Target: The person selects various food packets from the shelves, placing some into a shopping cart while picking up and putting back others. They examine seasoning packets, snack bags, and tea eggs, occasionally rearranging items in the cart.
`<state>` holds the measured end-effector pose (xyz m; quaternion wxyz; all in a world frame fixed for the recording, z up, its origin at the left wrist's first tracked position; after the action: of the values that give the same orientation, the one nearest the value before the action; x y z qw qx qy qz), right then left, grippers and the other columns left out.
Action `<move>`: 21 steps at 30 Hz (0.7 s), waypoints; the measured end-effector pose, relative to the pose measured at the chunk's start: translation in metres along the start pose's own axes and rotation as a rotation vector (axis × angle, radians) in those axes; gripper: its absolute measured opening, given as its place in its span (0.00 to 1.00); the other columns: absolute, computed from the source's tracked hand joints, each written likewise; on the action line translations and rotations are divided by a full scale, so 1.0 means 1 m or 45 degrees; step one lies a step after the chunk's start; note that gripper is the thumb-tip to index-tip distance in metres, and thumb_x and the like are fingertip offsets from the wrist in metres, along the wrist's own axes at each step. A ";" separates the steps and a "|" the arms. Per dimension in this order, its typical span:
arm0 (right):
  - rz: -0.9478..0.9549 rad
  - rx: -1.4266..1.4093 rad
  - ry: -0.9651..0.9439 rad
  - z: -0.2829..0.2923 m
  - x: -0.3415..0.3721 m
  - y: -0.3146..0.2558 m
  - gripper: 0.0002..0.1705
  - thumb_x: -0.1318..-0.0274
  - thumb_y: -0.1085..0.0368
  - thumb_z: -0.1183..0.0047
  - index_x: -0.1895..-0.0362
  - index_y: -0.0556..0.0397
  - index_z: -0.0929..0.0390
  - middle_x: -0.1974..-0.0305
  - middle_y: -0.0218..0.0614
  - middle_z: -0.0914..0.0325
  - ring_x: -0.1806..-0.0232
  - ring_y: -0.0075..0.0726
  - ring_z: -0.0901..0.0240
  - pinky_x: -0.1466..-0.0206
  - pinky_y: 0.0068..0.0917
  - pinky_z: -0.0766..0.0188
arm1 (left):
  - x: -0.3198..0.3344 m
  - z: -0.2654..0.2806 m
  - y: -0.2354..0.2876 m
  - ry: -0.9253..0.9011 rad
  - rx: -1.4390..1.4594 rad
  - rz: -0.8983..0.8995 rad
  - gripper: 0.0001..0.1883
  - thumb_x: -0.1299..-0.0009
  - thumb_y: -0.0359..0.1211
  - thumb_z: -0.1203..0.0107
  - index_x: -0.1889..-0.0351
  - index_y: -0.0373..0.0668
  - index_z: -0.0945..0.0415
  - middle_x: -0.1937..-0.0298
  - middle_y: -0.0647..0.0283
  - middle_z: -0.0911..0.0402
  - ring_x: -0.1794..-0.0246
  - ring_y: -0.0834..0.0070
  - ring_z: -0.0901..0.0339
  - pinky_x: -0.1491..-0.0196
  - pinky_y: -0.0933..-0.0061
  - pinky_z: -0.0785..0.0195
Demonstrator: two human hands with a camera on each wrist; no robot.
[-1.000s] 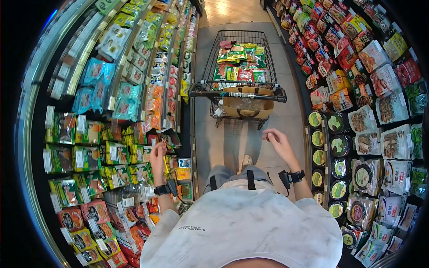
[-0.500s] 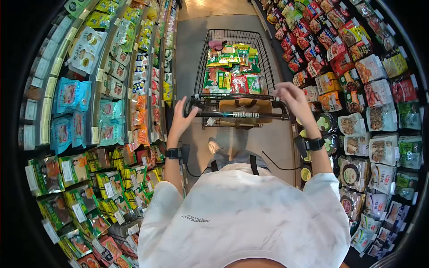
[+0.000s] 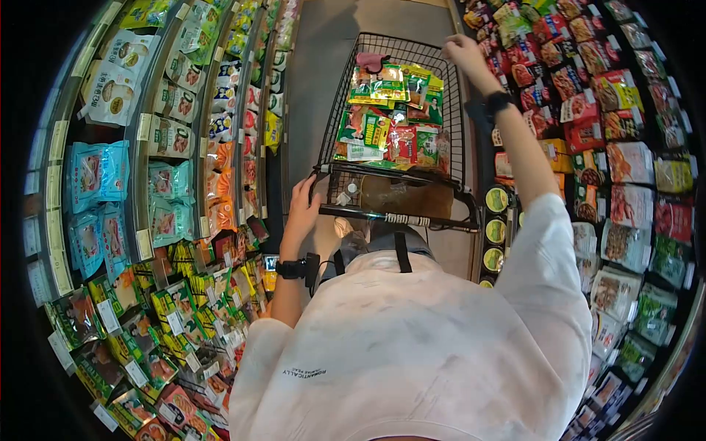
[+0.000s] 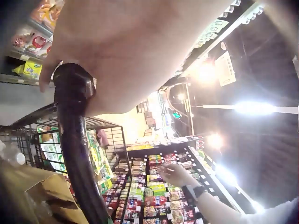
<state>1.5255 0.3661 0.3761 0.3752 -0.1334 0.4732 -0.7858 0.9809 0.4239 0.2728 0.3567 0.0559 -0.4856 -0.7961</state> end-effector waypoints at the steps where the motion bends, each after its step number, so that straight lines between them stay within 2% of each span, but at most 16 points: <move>1: -0.114 0.072 -0.090 -0.030 -0.006 0.030 0.17 0.39 0.59 0.50 0.57 0.61 0.19 0.68 0.42 0.16 0.66 0.32 0.17 0.61 0.31 0.22 | 0.000 0.001 0.002 0.016 0.000 0.036 0.24 0.23 0.34 0.54 0.29 0.46 0.36 0.29 0.51 0.40 0.26 0.53 0.42 0.27 0.58 0.47; 2: -0.228 0.144 -0.177 -0.062 -0.010 0.060 0.17 0.40 0.58 0.49 0.61 0.62 0.18 0.71 0.44 0.16 0.67 0.34 0.16 0.62 0.32 0.22 | -0.001 0.002 0.004 0.041 -0.011 0.067 0.24 0.23 0.34 0.55 0.29 0.46 0.36 0.29 0.51 0.40 0.26 0.53 0.42 0.27 0.57 0.47; 4: -0.365 0.525 -0.385 -0.138 -0.013 0.172 0.20 0.47 0.57 0.43 0.60 0.64 0.18 0.68 0.48 0.16 0.66 0.37 0.17 0.62 0.34 0.22 | 0.002 0.002 0.006 0.092 -0.029 0.130 0.23 0.23 0.33 0.55 0.30 0.48 0.34 0.28 0.51 0.41 0.26 0.53 0.43 0.27 0.56 0.48; 5: -0.443 0.351 -0.594 -0.164 0.021 0.174 0.18 0.52 0.57 0.41 0.63 0.61 0.17 0.65 0.50 0.16 0.63 0.43 0.17 0.60 0.38 0.23 | 0.002 0.003 0.010 0.138 -0.040 0.133 0.22 0.23 0.32 0.56 0.31 0.48 0.32 0.27 0.51 0.42 0.26 0.52 0.43 0.27 0.55 0.48; 6: -0.315 0.552 -0.398 -0.174 0.036 0.176 0.14 0.53 0.60 0.41 0.64 0.56 0.15 0.62 0.49 0.15 0.60 0.48 0.17 0.58 0.42 0.23 | 0.002 0.004 0.015 0.165 -0.049 0.146 0.22 0.23 0.30 0.56 0.31 0.48 0.31 0.28 0.51 0.41 0.26 0.52 0.42 0.28 0.56 0.47; 7: -0.172 0.824 -0.576 -0.238 0.040 0.272 0.16 0.49 0.59 0.43 0.62 0.58 0.16 0.60 0.59 0.18 0.56 0.62 0.19 0.52 0.49 0.23 | 0.002 0.005 0.021 0.194 -0.056 0.160 0.22 0.23 0.28 0.56 0.32 0.48 0.31 0.28 0.50 0.41 0.27 0.51 0.42 0.28 0.57 0.46; 8: -0.255 0.871 -0.811 -0.231 0.070 0.240 0.19 0.50 0.60 0.43 0.57 0.60 0.18 0.57 0.60 0.19 0.54 0.63 0.20 0.50 0.51 0.23 | 0.004 0.008 0.026 0.220 -0.065 0.177 0.22 0.23 0.27 0.57 0.32 0.47 0.30 0.28 0.50 0.41 0.27 0.51 0.41 0.29 0.57 0.45; 9: -0.255 0.768 -0.771 -0.242 0.083 0.255 0.21 0.49 0.60 0.44 0.51 0.57 0.20 0.55 0.62 0.19 0.52 0.62 0.21 0.48 0.51 0.24 | 0.003 0.009 0.031 0.245 -0.075 0.178 0.21 0.24 0.26 0.56 0.33 0.46 0.29 0.28 0.51 0.40 0.28 0.52 0.41 0.29 0.59 0.45; 10: -0.359 0.682 -0.795 -0.247 0.097 0.255 0.23 0.47 0.60 0.47 0.46 0.50 0.22 0.53 0.60 0.20 0.50 0.63 0.22 0.48 0.51 0.24 | 0.001 0.010 0.033 0.250 -0.075 0.190 0.21 0.23 0.26 0.56 0.34 0.46 0.29 0.29 0.51 0.40 0.28 0.52 0.40 0.29 0.59 0.45; 12: -0.384 0.918 -0.749 -0.246 0.117 0.247 0.25 0.44 0.58 0.47 0.41 0.44 0.26 0.52 0.57 0.21 0.51 0.66 0.22 0.49 0.53 0.24 | 0.000 0.010 0.035 0.263 -0.066 0.217 0.20 0.23 0.27 0.56 0.34 0.46 0.28 0.29 0.51 0.39 0.28 0.53 0.40 0.29 0.59 0.45; 15: -0.258 0.951 -0.707 -0.242 0.116 0.230 0.26 0.43 0.55 0.46 0.39 0.42 0.28 0.51 0.55 0.22 0.51 0.67 0.23 0.52 0.55 0.23 | -0.002 0.011 0.034 0.269 -0.030 0.258 0.19 0.23 0.27 0.55 0.35 0.46 0.27 0.30 0.51 0.38 0.29 0.54 0.39 0.30 0.60 0.45; 18: -0.468 0.827 -0.767 -0.242 0.110 0.240 0.26 0.42 0.51 0.45 0.40 0.40 0.28 0.50 0.55 0.22 0.49 0.64 0.23 0.51 0.54 0.23 | -0.004 0.013 0.034 0.283 -0.029 0.268 0.19 0.23 0.28 0.54 0.35 0.45 0.27 0.31 0.52 0.36 0.29 0.55 0.38 0.30 0.61 0.44; 19: -0.395 0.824 -0.881 -0.252 0.112 0.249 0.29 0.41 0.51 0.46 0.36 0.40 0.32 0.53 0.58 0.23 0.54 0.65 0.22 0.56 0.56 0.22 | -0.003 0.012 0.034 0.292 -0.027 0.270 0.19 0.23 0.28 0.54 0.35 0.45 0.27 0.31 0.52 0.36 0.30 0.55 0.37 0.30 0.61 0.44; 21: -0.260 0.928 -0.888 -0.253 0.118 0.254 0.29 0.41 0.50 0.47 0.35 0.39 0.32 0.55 0.56 0.21 0.55 0.65 0.21 0.56 0.55 0.22 | -0.003 0.011 0.034 0.288 -0.020 0.290 0.19 0.23 0.28 0.54 0.36 0.45 0.26 0.32 0.53 0.35 0.31 0.56 0.36 0.31 0.62 0.43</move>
<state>1.4199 0.3756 0.0137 0.4541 -0.2937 -0.0003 -0.8411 0.9958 0.4247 0.3054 0.4974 0.0868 -0.4395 -0.7429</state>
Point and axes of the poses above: each hand's wrist, its own x-axis away from the middle knuckle, its own z-axis out of the back of the hand, y = z × x, the point moved 10 cm from there along -x, towards the middle knuckle
